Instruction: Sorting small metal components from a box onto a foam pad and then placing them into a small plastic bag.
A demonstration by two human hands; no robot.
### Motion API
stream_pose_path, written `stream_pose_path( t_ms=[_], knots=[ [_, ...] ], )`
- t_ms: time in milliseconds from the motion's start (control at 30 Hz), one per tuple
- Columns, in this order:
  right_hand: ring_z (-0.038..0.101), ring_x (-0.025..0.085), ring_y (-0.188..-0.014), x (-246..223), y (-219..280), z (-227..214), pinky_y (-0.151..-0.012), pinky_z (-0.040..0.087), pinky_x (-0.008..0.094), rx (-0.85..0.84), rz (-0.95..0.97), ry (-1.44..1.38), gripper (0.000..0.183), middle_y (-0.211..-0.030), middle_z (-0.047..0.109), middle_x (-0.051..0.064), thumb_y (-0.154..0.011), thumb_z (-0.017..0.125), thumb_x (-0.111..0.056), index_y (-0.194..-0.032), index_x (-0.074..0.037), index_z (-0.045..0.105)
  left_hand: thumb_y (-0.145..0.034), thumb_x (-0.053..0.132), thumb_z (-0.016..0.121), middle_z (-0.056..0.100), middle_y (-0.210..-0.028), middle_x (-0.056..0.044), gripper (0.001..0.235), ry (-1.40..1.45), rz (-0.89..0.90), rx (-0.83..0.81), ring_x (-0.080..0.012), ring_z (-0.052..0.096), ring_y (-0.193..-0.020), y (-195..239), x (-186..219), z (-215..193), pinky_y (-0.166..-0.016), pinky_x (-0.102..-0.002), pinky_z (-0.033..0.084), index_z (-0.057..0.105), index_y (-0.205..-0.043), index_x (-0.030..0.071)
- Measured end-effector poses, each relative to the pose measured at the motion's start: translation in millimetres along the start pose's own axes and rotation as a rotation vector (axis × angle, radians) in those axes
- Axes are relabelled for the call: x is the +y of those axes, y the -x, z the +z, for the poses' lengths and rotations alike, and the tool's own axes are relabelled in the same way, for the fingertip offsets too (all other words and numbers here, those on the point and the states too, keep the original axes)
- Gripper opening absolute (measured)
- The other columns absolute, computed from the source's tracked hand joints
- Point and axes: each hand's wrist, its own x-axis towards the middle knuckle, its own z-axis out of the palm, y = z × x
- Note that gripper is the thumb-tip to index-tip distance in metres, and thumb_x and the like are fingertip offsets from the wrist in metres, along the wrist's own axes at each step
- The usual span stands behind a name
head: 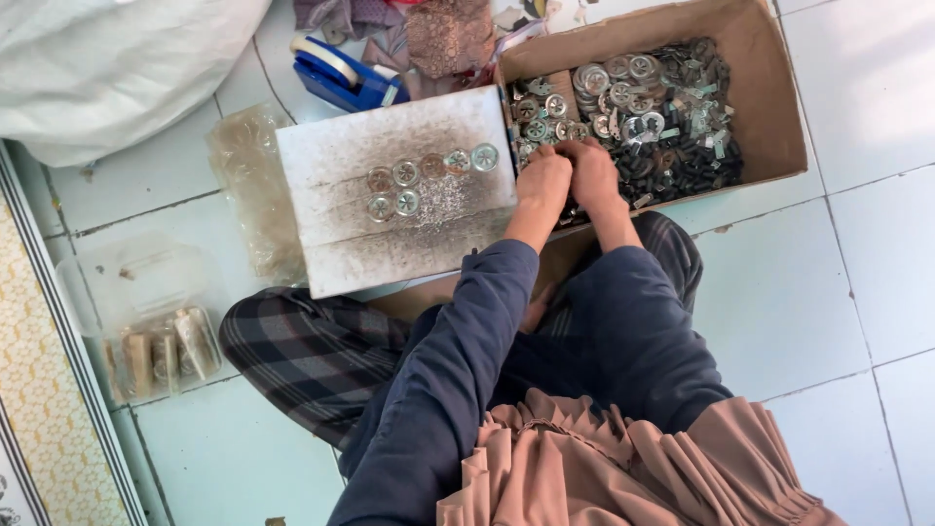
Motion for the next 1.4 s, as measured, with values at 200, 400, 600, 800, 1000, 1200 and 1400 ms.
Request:
stream_pose_path(
  t_ms=[200, 400, 600, 800, 1000, 1200, 1400],
  knots=[
    [0.056, 0.041, -0.122, -25.0, 2.6, -7.9, -0.099, 0.055, 0.052, -0.148, -0.066, 0.104, 0.034, -0.121, 0.054, 0.014, -0.103, 0.059, -0.022, -0.134, -0.033, 0.069, -0.092, 0.014, 0.058, 0.072, -0.102, -0.016, 0.024, -0.577, 0.031, -0.077, -0.0337, 0.071, -0.094, -2.6, -7.7, 12.7, -0.067, -0.040, 0.054, 0.076, -0.106, 0.006],
    [0.055, 0.041, -0.123, -36.2, 9.9, -19.5, -0.096, 0.055, 0.053, -0.163, -0.084, 0.160, 0.030, -0.123, 0.055, 0.014, -0.105, 0.056, -0.023, -0.130, -0.032, 0.070, -0.090, 0.011, 0.057, 0.074, -0.093, -0.013, 0.020, -0.467, 0.033, 0.096, -0.0327, 0.071, -0.087, -3.1, -16.6, 28.0, -0.066, -0.042, 0.051, 0.077, -0.090, 0.012],
    [0.062, 0.041, -0.109, -1.2, 7.1, 3.1, -0.087, 0.058, 0.057, 0.114, -0.159, 0.009, 0.019, -0.108, 0.061, 0.018, -0.102, 0.064, -0.022, -0.114, -0.013, 0.076, -0.089, 0.008, 0.049, 0.065, -0.091, -0.013, 0.022, -0.197, 0.037, 0.297, -0.0384, 0.070, -0.076, -15.3, -18.7, 48.2, -0.062, -0.052, 0.054, 0.070, -0.096, 0.005],
    [0.073, 0.016, -0.079, -34.6, 30.5, -34.6, -0.070, 0.056, 0.032, 0.276, -0.129, -0.592, 0.013, -0.084, 0.073, 0.008, -0.103, 0.075, -0.017, -0.115, -0.013, 0.077, -0.106, 0.028, 0.049, 0.058, -0.117, -0.002, 0.031, 0.355, -0.013, 0.322, -0.0390, 0.074, -0.090, 26.0, -4.6, -39.6, -0.082, -0.050, 0.065, 0.051, -0.135, 0.039],
    [0.064, 0.014, -0.076, -126.8, 66.9, -31.5, -0.069, 0.053, 0.027, 0.192, -0.190, -0.769, 0.012, -0.090, 0.072, 0.012, -0.099, 0.074, -0.002, -0.111, -0.004, 0.074, -0.096, 0.014, 0.066, 0.074, -0.102, -0.009, 0.026, 0.724, -0.134, 0.599, -0.0345, 0.075, -0.096, 110.9, -36.3, -127.5, -0.081, -0.044, 0.063, 0.069, -0.120, 0.022],
    [0.073, 0.011, -0.073, -168.9, 56.6, 41.1, -0.071, 0.057, 0.031, -0.019, -0.106, -0.521, 0.017, -0.089, 0.076, -0.003, -0.089, 0.081, -0.027, -0.106, -0.025, 0.078, -0.093, 0.010, 0.071, 0.066, -0.106, -0.003, 0.033, 0.481, -0.258, 0.706, -0.0311, 0.074, -0.093, 182.6, -107.4, -165.3, -0.074, -0.042, 0.061, 0.068, -0.123, 0.023],
    [0.074, 0.036, -0.088, -197.8, 51.6, 67.2, -0.079, 0.058, 0.049, -0.010, -0.037, -0.271, 0.015, -0.086, 0.077, 0.006, -0.089, 0.075, -0.028, -0.103, -0.024, 0.080, -0.088, 0.021, 0.072, 0.058, -0.116, 0.004, 0.031, 0.061, -0.272, 0.764, -0.0241, 0.064, -0.103, 190.8, -154.6, -132.7, -0.078, -0.041, 0.054, 0.067, -0.117, 0.032]
  ],
)
